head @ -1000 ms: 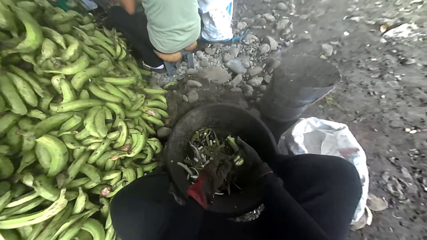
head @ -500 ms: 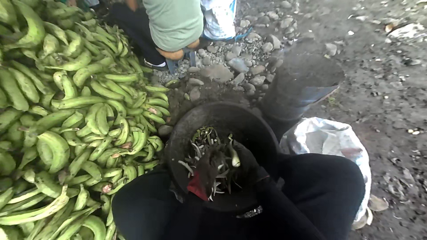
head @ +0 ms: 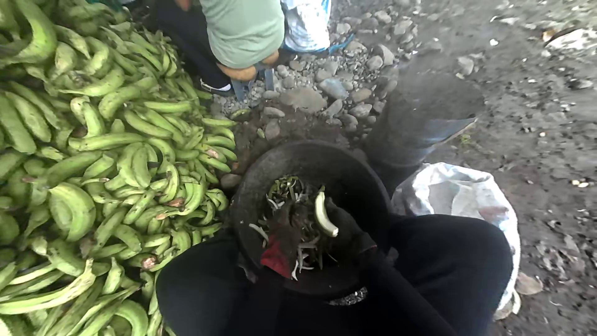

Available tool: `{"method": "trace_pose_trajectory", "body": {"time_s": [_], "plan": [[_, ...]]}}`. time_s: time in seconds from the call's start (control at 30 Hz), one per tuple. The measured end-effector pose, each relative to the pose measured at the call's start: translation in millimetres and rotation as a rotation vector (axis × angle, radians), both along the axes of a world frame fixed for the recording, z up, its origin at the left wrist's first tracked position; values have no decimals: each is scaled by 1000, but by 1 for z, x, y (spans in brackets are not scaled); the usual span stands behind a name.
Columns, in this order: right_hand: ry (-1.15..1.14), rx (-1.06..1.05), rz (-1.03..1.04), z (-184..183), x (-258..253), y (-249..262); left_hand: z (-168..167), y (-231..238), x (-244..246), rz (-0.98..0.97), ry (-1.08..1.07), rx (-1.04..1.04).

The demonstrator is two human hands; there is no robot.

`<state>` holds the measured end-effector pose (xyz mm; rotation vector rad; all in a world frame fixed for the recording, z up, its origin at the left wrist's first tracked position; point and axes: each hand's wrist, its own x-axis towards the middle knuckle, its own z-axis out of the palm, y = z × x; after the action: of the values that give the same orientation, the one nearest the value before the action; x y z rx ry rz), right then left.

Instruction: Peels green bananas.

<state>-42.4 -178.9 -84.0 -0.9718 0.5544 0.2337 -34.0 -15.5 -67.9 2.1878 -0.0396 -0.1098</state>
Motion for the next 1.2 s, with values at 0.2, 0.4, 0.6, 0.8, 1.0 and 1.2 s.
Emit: {"method": "trace_pose_trajectory", "body": {"time_s": [0.2, 0.4, 0.6, 0.8, 1.0, 1.2], "plan": [[21, -107, -331, 11, 30, 1, -3, -18, -35, -167, -108, 22], [127, -352, -433, 19, 36, 16, 2, -19, -33, -88, -83, 80], [-37, -435, -247, 7, 24, 22, -2, -15, -18, -35, 13, 61], [-206, -476, 496, 1, 1, -3, -14, 9, 12, -72, 155, 132], [-95, -323, 477, -1, 4, -10, -3, 10, 10, -42, 216, 61], [79, 178, -111, 0, 15, -20, -13, -5, -22, -290, -126, 37]]}}
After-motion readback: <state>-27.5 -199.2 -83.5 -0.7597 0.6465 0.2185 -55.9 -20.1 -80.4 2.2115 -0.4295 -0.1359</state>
